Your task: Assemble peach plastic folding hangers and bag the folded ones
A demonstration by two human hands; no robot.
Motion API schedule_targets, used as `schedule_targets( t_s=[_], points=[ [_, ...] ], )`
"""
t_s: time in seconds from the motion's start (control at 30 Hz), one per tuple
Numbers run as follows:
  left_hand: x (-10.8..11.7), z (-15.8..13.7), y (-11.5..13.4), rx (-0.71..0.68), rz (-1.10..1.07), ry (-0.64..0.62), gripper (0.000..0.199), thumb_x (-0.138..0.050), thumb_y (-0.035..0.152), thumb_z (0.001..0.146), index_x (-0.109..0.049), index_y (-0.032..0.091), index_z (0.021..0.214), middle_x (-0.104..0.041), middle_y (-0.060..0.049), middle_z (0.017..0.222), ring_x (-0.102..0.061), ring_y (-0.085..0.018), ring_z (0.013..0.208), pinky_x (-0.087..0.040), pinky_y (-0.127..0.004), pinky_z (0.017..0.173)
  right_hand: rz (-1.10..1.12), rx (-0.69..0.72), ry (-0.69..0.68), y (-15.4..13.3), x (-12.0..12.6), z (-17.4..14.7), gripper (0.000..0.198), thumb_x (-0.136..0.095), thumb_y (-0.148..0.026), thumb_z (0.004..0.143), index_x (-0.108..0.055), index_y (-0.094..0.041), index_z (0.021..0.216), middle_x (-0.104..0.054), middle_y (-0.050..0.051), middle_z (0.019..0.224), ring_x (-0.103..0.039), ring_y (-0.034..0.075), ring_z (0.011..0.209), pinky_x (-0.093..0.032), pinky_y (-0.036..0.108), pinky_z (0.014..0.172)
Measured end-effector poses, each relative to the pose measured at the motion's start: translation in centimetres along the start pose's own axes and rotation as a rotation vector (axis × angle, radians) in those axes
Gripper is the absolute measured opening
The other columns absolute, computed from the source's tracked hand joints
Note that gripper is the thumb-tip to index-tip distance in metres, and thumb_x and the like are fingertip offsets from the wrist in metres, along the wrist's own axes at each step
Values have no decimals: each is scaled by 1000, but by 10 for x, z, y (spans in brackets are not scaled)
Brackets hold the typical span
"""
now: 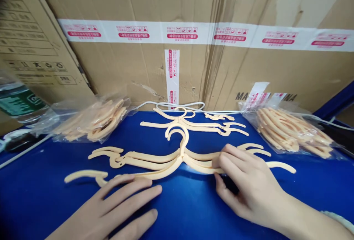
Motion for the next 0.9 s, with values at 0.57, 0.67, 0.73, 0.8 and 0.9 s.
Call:
schedule_targets(
  t_s=[0.57, 0.67, 0.73, 0.8, 0.9],
  points=[
    [-13, -2, -10, -293, 645, 200, 41, -32, 13, 100, -68, 29, 111, -67, -4, 125, -51, -24, 118, -17, -42, 114, 109, -11, -150, 4, -2, -1, 15, -49, -7, 84, -51, -19, 92, -56, 10, 94, -48, 26, 82, -37, 40, 66],
    [-10, -1, -10, -301, 672, 165, 37, -34, 18, 100, -66, 27, 117, -67, -4, 125, -50, -23, 119, -12, -42, 116, 116, -12, -145, 5, -3, -2, 16, -47, -6, 85, -51, -19, 94, -56, 10, 95, -49, 26, 81, -38, 41, 66],
    [-7, -1, -10, -283, 692, 109, 36, -36, 20, 99, -61, 24, 125, -66, -5, 129, -49, -23, 122, -9, -41, 118, 111, -24, -158, 6, -3, -2, 19, -44, -6, 86, -51, -19, 98, -57, 12, 98, -50, 27, 83, -40, 42, 67],
    [-5, -1, -10, -270, 707, 92, 37, -37, 22, 99, -58, 24, 129, -65, -5, 131, -48, -23, 124, -8, -41, 118, 108, -47, -177, 6, -4, -2, 24, -42, -6, 87, -51, -19, 104, -57, 13, 104, -52, 28, 87, -44, 43, 70],
    [-4, -2, -12, -258, 734, 78, 37, -39, 23, 98, -57, 26, 130, -65, -3, 131, -49, -23, 123, -6, -42, 119, 114, -78, -190, 5, -4, -1, 34, -40, -6, 90, -48, -18, 121, -54, 15, 118, -53, 28, 100, -48, 42, 79]
  ],
)
Point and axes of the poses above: each hand's wrist, its own z-axis towards the middle knuckle, its own x-axis out of the back of the hand, y = z × x, the point moved 2 cm from there along z, towards the middle knuckle
